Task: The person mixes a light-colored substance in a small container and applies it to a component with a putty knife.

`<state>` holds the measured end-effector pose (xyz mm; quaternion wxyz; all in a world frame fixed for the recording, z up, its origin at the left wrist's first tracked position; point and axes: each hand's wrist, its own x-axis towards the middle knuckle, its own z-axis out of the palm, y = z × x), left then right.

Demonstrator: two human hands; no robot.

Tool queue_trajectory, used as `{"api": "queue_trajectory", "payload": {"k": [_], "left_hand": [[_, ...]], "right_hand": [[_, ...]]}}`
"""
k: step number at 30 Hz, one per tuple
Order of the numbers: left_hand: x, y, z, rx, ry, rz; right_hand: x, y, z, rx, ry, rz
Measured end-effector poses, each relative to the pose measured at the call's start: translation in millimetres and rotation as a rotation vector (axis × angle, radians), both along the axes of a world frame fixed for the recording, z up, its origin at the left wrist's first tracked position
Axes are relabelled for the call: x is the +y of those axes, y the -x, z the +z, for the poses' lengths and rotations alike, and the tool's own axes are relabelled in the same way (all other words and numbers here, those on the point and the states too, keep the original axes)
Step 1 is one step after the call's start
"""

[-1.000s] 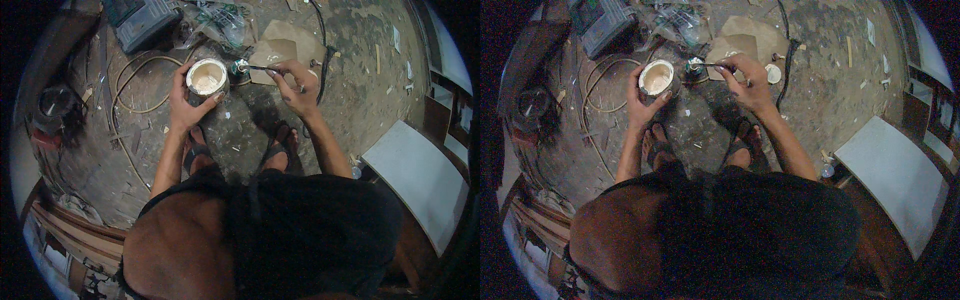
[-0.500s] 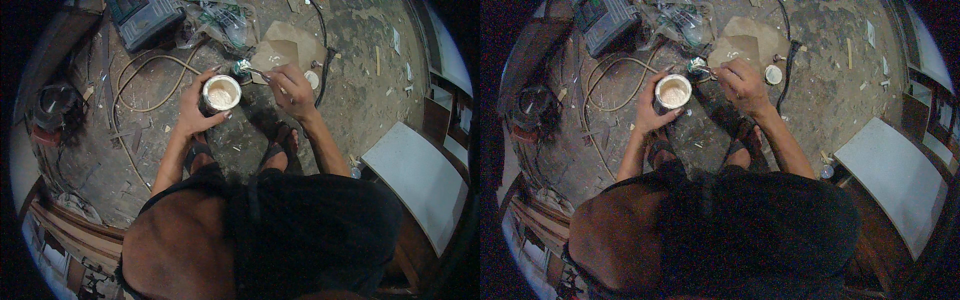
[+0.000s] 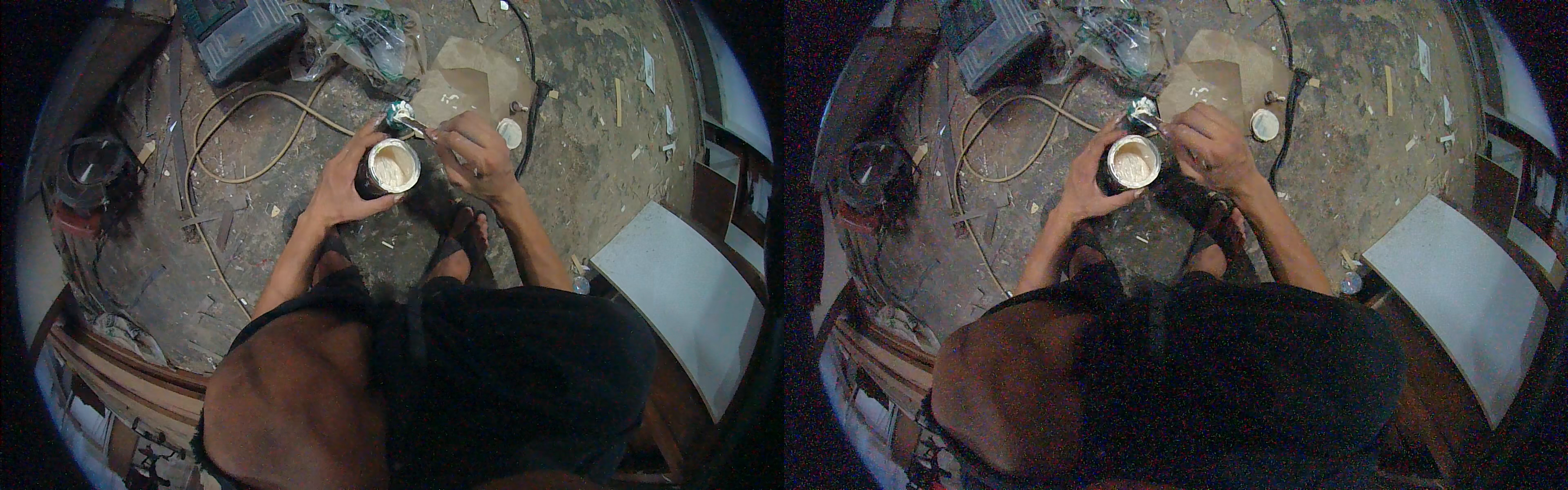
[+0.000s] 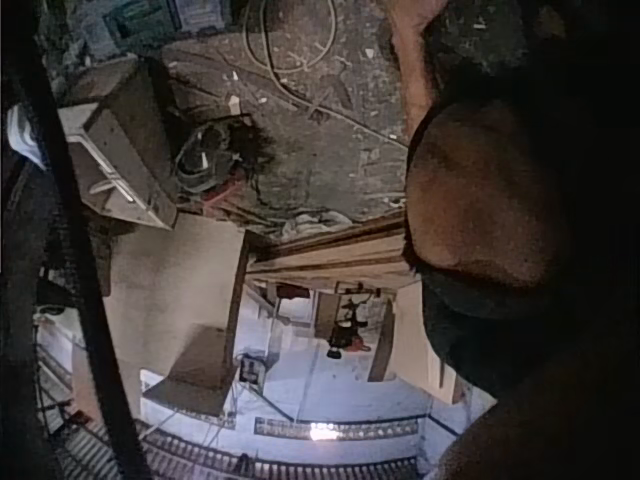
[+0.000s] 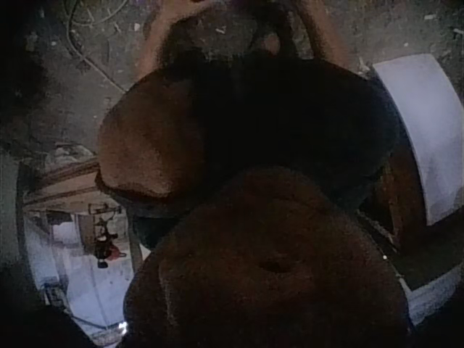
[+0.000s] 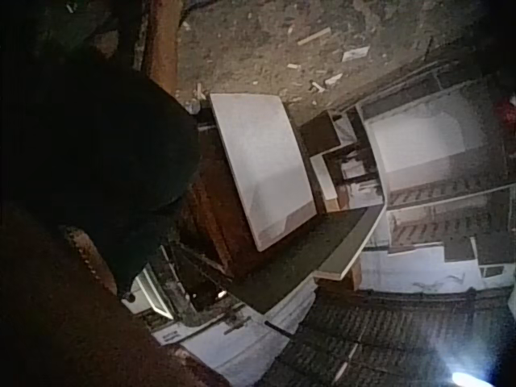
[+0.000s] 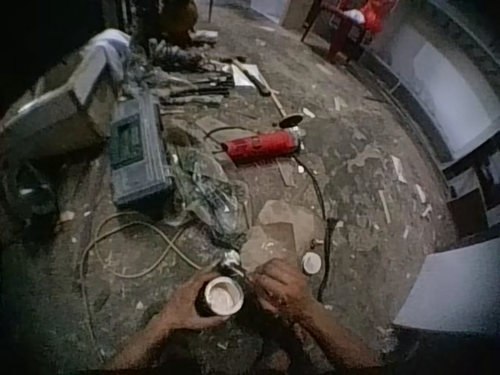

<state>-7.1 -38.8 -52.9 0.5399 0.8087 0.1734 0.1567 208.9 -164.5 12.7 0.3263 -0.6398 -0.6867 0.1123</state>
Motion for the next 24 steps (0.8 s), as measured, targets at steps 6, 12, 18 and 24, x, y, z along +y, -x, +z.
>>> {"api": "queue_trajectory", "payload": {"k": [6,12,18,24], "left_hand": [[1,-3,5,-0.031,-0.028,-0.004],[-1,-9,3,-0.024,-0.075,-0.029],[3,-11,-2,-0.004,-0.049,-0.052],[3,-12,-1,0.030,-0.112,-0.050]], "right_hand": [[3,-1,3,-0.052,-0.014,0.031],[3,-1,7,-0.106,-0.003,0.030],[6,-8,13,-0.154,0.053,0.073],[6,-13,16,-0.177,0.086,0.092]]}}
